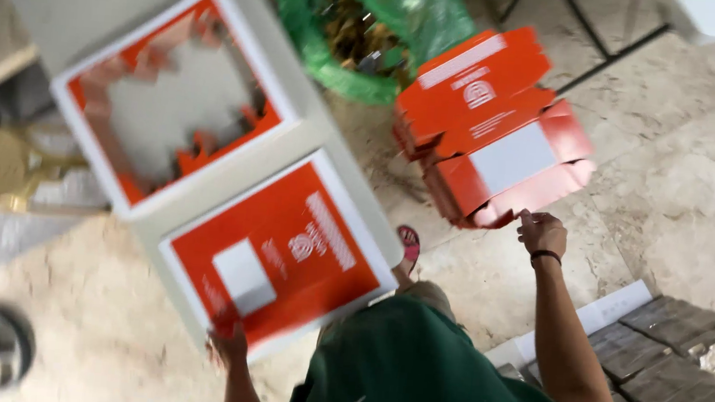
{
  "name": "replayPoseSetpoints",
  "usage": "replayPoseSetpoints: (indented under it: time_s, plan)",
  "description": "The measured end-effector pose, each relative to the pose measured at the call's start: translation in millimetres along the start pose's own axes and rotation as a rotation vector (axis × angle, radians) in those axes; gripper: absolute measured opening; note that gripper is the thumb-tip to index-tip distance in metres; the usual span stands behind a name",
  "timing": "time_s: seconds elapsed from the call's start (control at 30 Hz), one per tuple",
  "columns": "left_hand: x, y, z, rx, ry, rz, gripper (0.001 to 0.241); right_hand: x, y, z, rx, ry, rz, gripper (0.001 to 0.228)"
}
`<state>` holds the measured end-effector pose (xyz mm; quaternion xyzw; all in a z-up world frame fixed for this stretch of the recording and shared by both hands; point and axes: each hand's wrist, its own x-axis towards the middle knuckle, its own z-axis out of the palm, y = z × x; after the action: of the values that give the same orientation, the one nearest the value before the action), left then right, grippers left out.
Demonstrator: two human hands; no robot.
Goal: Removing waste material from die-cut cardboard sheets to prepare box templates
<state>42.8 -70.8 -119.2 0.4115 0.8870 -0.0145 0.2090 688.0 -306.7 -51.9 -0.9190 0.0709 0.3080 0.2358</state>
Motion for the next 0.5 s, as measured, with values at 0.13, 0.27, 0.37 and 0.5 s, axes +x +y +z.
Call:
replayPoseSetpoints:
  time_s: [0.13, 0.27, 0.37, 0.5]
  plan:
    - [46, -50, 11, -0.115, 0.014, 0.355, 0.061, -5, 57, 90, -0.144, -0.199, -0.517, 0.026]
    - [34, -57, -11, -0.021, -0.033, 0.181, 0.061, -98, 56, 181, 0.174, -0.244, -0.761, 0.026]
    - [51, -75, -12, -0.081, -0.103, 0.181, 0.056, -175, 42, 223, -0.013, -0.032, -1.105, 0.024]
    - [39, -65, -54, -0.282, -0.218, 0.211, 0.045, -193, 39, 251, -0.202, 0.008, -0.824, 0.038]
